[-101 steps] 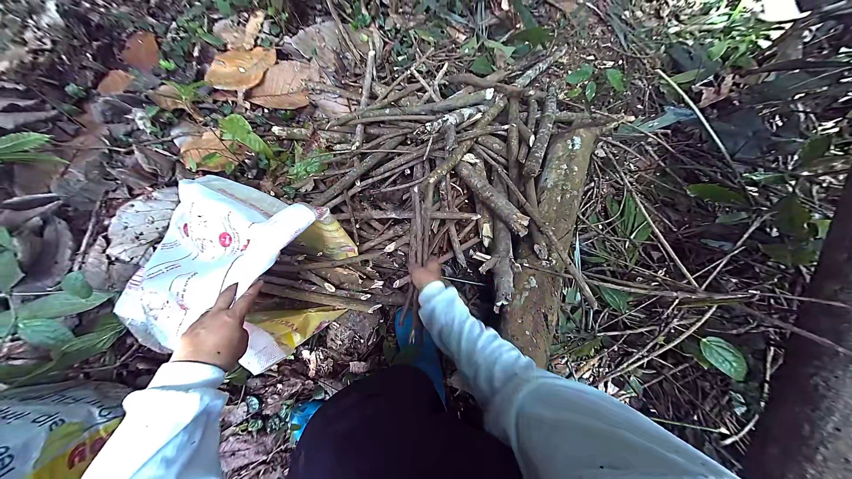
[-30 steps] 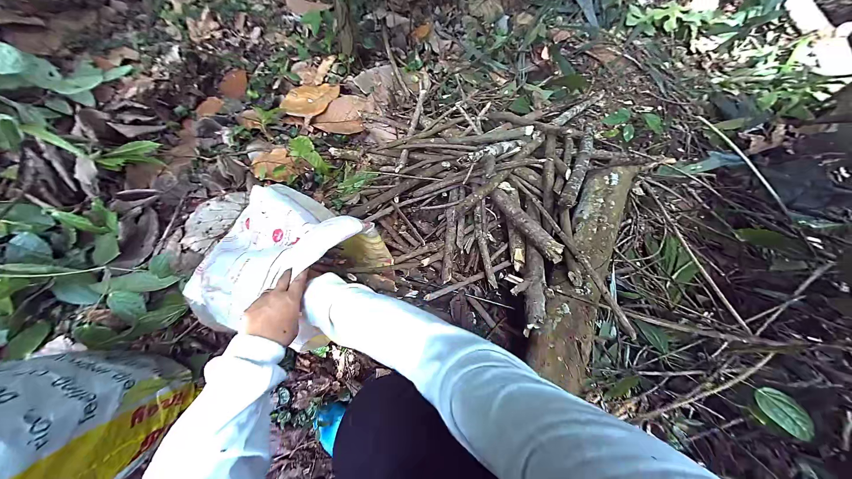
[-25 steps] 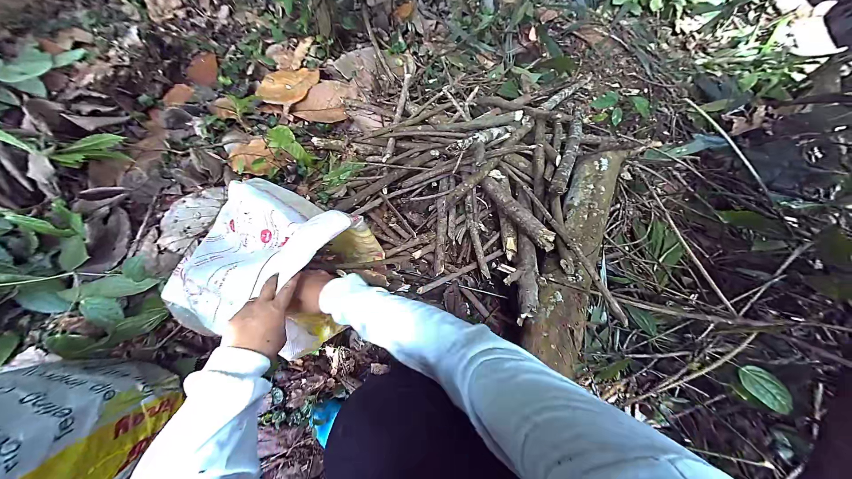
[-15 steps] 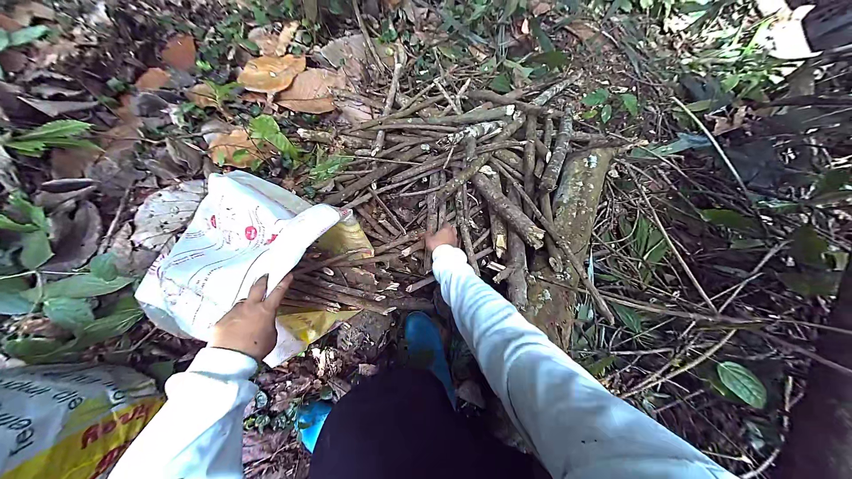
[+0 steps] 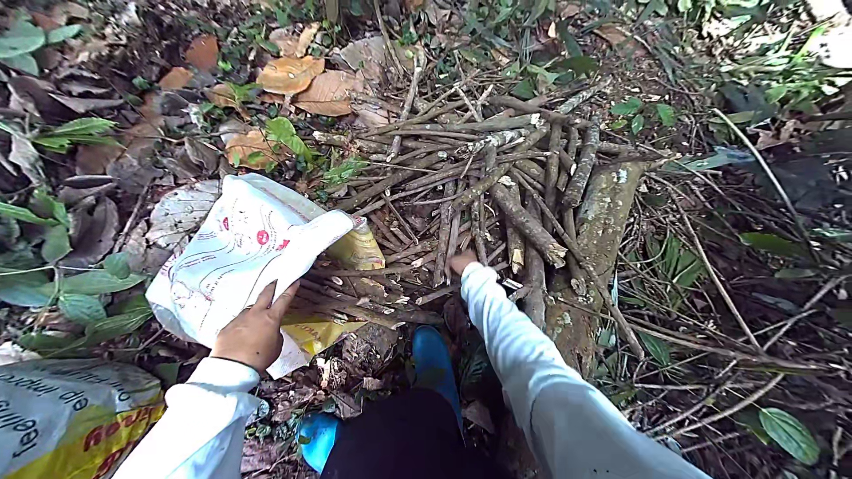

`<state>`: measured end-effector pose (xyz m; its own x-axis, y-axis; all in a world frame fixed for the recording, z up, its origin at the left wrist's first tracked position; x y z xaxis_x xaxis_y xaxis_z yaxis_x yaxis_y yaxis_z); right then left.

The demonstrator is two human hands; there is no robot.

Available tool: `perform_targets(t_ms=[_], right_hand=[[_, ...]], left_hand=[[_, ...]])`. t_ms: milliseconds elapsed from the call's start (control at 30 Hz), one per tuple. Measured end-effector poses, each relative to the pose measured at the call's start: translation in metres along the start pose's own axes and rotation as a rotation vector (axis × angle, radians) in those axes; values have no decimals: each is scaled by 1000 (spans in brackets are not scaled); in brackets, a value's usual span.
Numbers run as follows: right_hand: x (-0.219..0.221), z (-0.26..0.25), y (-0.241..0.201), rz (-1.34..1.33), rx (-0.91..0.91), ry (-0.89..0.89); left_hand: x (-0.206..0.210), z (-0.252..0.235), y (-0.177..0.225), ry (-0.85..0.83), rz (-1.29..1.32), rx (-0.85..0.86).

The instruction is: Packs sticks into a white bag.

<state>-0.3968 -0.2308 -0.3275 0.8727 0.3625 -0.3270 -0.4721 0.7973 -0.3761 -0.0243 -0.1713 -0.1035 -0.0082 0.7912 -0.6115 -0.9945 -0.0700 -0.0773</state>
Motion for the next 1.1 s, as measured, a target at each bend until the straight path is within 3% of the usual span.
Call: perform_targets(t_ms=[100, 267, 367, 467, 633, 767, 867, 967, 1100], right_hand=[[17, 17, 9, -96, -61, 100], [32, 10, -18, 252, 100, 166], [29, 19, -31, 427, 126, 67], [17, 60, -34, 404, -10, -100], [-8, 156, 63, 49, -69, -144], [-37, 235, 138, 168, -227, -257], [-57, 280, 169, 260, -329, -345], [-53, 302, 153, 361, -395, -430], [-4, 293, 75, 557, -475, -456]], left_hand=[[0, -1, 4, 2, 2, 0], [2, 3, 5, -5, -35, -31], [3, 7, 4, -2, -59, -49], [0, 10, 2, 32, -60, -49], [-5, 16, -7, 70, -30, -46], [-6, 14, -24, 149, 49, -38], [-3, 9, -35, 266, 94, 4], [-5, 14, -33, 285, 90, 36], [-4, 19, -26, 281, 67, 33]])
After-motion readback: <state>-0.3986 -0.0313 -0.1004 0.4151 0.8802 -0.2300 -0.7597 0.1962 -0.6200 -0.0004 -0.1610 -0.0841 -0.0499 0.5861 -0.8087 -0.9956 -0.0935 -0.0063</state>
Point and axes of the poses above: each hand's wrist, its own z-axis away from the middle knuckle, its own x-axis out of the palm, y = z × x, the point moved 9 cm from there along -z, towards the middle knuckle, and after that the axes turned 9 degrees about -y, right-handed, at the moved point
